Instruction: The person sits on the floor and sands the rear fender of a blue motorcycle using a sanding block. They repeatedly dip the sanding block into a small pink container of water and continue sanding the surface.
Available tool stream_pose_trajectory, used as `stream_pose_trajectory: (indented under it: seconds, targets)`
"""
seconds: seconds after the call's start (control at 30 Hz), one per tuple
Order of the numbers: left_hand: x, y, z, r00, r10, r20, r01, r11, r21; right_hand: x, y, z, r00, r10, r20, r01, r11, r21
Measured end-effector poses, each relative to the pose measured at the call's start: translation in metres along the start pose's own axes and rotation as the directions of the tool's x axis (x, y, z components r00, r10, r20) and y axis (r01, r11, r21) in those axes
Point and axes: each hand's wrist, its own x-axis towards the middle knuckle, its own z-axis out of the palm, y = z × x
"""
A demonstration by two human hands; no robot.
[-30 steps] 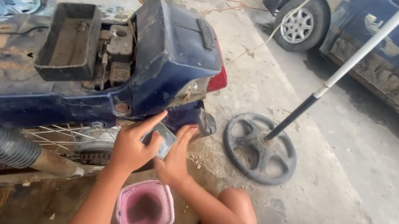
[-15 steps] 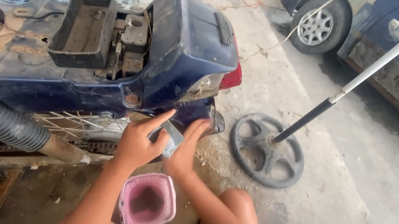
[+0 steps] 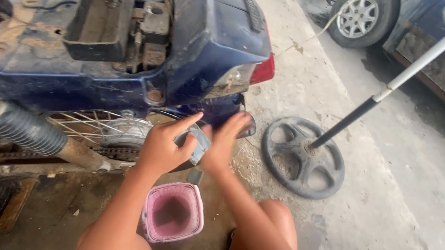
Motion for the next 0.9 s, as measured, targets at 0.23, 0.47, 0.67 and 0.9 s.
stream_pose_trajectory:
  seconds: [0.23,0.47,0.67,0.9]
  targets:
    - [0.005,0.008,-0.008,0.999,-0.015,-0.043,0.014,0.999,-0.033,-0.027,-0.035,0.015,0.864,0.401,-0.305,0.415,-0.224,0.882]
    - [0.005,0.008,-0.006,0.996,0.015,-0.093,-0.017,1.000,-0.017,0.034,-0.002,0.029,0.799,0.531,-0.280,0.418,-0.156,0.895]
    - [0.004,0.009,0.008,1.000,-0.026,0.005,0.027,0.999,-0.044,-0.021,-0.066,0.040,0.787,0.352,-0.507,0.553,-0.036,0.833]
    - [0.008,0.008,0.000,0.997,-0.046,-0.063,0.043,0.998,-0.049,0.006,-0.003,0.014,0.804,0.510,-0.306,0.440,-0.161,0.884]
